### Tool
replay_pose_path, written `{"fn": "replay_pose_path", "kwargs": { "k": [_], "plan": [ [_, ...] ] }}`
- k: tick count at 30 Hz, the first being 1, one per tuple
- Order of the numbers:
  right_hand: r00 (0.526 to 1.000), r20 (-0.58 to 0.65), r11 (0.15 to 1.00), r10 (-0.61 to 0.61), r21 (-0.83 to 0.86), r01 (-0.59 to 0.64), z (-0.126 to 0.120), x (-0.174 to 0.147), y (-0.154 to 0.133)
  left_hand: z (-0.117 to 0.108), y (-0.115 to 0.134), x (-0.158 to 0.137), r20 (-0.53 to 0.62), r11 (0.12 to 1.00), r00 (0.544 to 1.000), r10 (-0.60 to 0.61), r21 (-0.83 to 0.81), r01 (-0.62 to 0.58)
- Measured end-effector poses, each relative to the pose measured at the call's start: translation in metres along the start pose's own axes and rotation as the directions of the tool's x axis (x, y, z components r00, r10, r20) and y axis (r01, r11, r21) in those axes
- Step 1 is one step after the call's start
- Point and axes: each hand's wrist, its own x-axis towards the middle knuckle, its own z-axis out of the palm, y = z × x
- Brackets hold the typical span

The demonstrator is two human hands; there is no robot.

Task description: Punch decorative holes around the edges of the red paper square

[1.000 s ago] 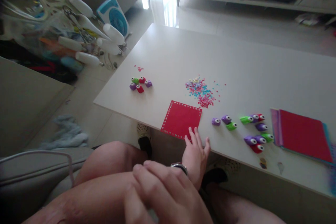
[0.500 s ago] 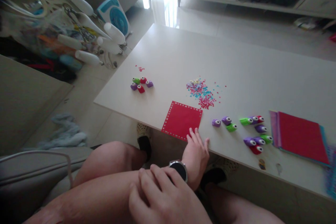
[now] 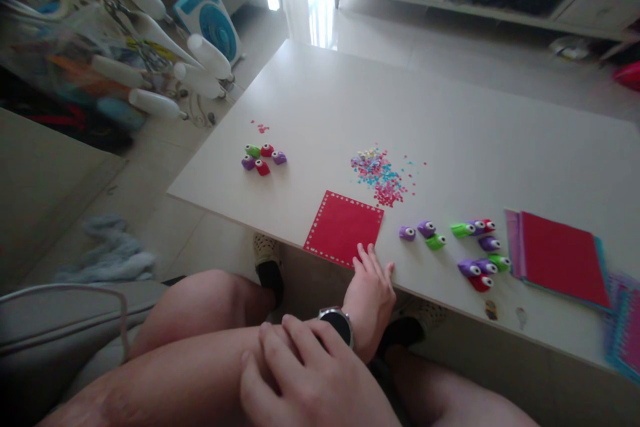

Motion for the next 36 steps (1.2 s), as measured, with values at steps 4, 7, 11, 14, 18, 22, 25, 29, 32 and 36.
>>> {"fn": "replay_pose_path", "kwargs": {
  "k": [4,7,11,14,18,22,25,29,32,36],
  "plan": [
    [1.0,0.0,1.0,0.001,0.003,-0.001,0.0,0.0,0.0,-0.003,-0.001,0.0,0.011,0.999,1.0,0.023,0.035,-0.024],
    [1.0,0.001,1.0,0.0,-0.001,0.0,0.001,-0.001,0.0,-0.003,-0.001,0.0,0.009,0.999,1.0,0.017,0.04,-0.018],
    [1.0,0.018,1.0,-0.007,-0.004,0.007,0.001,-0.003,0.0,-0.005,-0.001,0.001,0.022,0.999,1.0,0.022,0.032,-0.022],
    [0.999,0.037,1.0,-0.02,-0.014,0.021,0.001,-0.005,0.0,-0.005,-0.001,0.001,0.023,1.0,1.0,0.014,-0.008,-0.013],
    [0.999,0.025,1.0,-0.026,-0.008,0.026,0.002,-0.006,0.0,-0.003,-0.001,0.001,0.026,1.0,1.0,0.005,-0.001,-0.005],
    [1.0,0.017,1.0,-0.01,-0.007,0.011,0.001,-0.004,0.0,-0.002,0.0,0.0,0.02,0.999,1.0,0.011,0.04,-0.012],
    [1.0,0.025,1.0,-0.009,-0.009,0.01,0.001,-0.004,0.0,-0.006,-0.001,0.0,0.034,0.998,0.999,0.028,0.055,-0.03],
    [0.997,0.067,0.999,-0.029,-0.02,0.031,0.001,-0.008,0.0,-0.012,-0.004,0.001,0.055,0.998,0.998,0.038,0.041,-0.041],
    [0.996,0.079,0.998,-0.045,-0.029,0.048,0.004,-0.009,0.0,-0.011,-0.004,0.0,0.064,0.997,0.997,0.045,0.06,-0.049],
    [0.996,0.073,0.999,-0.043,-0.024,0.045,0.006,-0.004,-0.001,-0.007,-0.002,0.0,0.066,0.997,0.997,0.041,0.064,-0.045]
  ]
}}
